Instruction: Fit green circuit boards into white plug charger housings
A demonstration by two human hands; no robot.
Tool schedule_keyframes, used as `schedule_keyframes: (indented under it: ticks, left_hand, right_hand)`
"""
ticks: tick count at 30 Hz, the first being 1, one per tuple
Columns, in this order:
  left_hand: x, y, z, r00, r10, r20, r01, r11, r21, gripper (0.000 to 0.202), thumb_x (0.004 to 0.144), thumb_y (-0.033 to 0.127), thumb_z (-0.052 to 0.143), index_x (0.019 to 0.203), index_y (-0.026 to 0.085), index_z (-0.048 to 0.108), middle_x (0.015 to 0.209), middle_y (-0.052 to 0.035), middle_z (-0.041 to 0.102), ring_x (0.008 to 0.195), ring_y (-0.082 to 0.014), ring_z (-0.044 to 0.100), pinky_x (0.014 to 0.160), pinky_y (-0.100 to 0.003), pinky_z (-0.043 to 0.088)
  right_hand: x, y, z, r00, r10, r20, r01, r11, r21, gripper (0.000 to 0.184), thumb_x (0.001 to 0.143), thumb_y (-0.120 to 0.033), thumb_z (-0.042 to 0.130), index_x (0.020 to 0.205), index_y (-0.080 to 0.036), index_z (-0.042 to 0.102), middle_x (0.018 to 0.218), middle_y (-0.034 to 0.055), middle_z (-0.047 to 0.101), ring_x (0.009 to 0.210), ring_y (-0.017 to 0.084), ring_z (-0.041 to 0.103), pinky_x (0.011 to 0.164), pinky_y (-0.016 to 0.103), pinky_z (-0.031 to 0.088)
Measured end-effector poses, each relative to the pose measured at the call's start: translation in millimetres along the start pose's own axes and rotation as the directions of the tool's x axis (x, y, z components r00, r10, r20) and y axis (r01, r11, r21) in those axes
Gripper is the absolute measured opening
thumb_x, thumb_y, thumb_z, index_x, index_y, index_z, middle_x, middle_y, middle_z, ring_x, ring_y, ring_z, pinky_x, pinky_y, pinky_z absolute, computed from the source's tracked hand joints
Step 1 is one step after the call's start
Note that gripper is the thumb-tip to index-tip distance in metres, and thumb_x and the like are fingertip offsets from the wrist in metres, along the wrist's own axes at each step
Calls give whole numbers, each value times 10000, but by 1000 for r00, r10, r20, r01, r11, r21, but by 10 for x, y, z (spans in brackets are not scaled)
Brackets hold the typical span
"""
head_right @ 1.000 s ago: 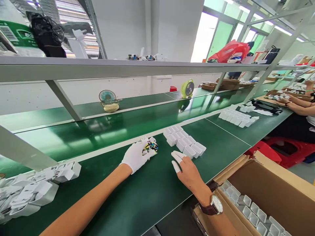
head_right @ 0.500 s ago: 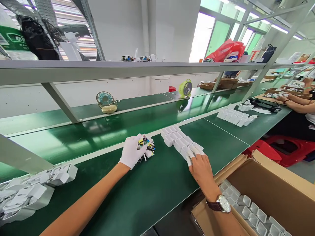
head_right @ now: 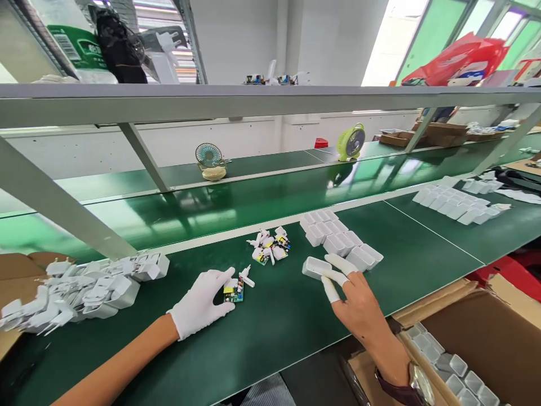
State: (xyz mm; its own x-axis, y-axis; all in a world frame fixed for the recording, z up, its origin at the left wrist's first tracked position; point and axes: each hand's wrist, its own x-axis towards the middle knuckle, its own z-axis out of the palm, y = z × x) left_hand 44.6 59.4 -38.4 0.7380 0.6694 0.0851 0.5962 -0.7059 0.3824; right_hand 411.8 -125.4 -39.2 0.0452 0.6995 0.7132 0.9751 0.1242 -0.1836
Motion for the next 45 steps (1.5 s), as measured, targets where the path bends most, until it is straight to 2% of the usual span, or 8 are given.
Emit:
schedule_keyframes:
  ticks: [6,11,16,20,24,29,35,45]
  left_hand:
    - [-368,-48,-292,998,-66,-5,64,981,-186,1138,652,415,873,1602,291,258,1517,-134,463,1364,-351,467,1116,-485,437]
    - [-568,-42,-315,996,-52,-75,28,958,-285,812,847,276,701,1563,326,320,1266,-63,637,1152,-241,612,1037,-416,501]
    - [-707,-372,-219,978,-105,-180,68,977,-200,623,887,210,618,1484,268,450,1192,-85,636,1120,-244,606,1012,-426,503]
    - [-772,-536,-143,969,-135,-208,94,976,-197,614,884,185,605,1473,282,462,1264,-92,602,1181,-256,583,1016,-430,497]
    - [-797,-510,-138,974,-199,-109,161,944,-287,796,812,299,734,1530,297,392,1396,-94,546,1232,-288,569,1038,-444,487]
    - [-856,-498,-172,970,-243,1,212,843,-494,1159,668,316,850,1621,306,190,1572,-109,405,1296,-323,535,1018,-423,509]
    - [-865,-593,-142,975,-192,108,216,738,-639,1016,747,265,757,1610,354,227,1344,-36,613,962,-192,667,837,-330,570]
    - [-877,-694,-117,985,-154,-81,90,847,-524,817,850,104,532,1588,347,277,1464,-43,552,1346,-234,502,1151,-446,411]
  right_hand:
    - [619,-1065,411,962,-221,162,143,909,391,316,1006,-131,516,1271,-266,625,1396,106,585,1344,263,523,1091,482,496]
    - [835,-1690,786,824,-487,288,262,780,569,366,1003,-166,531,1348,-271,596,1326,100,635,1316,261,538,1105,483,476]
    - [834,-1573,1073,735,-498,460,301,848,437,696,849,1,476,1528,-120,388,1347,178,603,1400,328,442,1173,568,365]
    - [746,-1400,1158,680,-434,591,268,897,351,654,885,-66,527,1521,-164,415,1277,166,638,1224,330,578,1113,583,401]
    - [659,-1384,1128,678,-306,668,106,941,323,746,893,-331,708,1548,-212,372,1319,144,614,1252,350,542,1075,549,455]
    - [615,-1363,1132,619,-277,735,6,937,349,638,931,-273,610,1531,-253,391,1546,102,461,1459,323,364,1165,532,400]
    - [621,-1340,1211,634,-254,730,-81,917,390,580,961,-230,535,1522,-264,392,1460,89,540,1390,281,457,1137,506,450]
    - [770,-1422,1218,637,-307,707,-32,906,423,693,861,-135,573,1518,-264,392,1318,113,581,1235,294,568,1054,509,518]
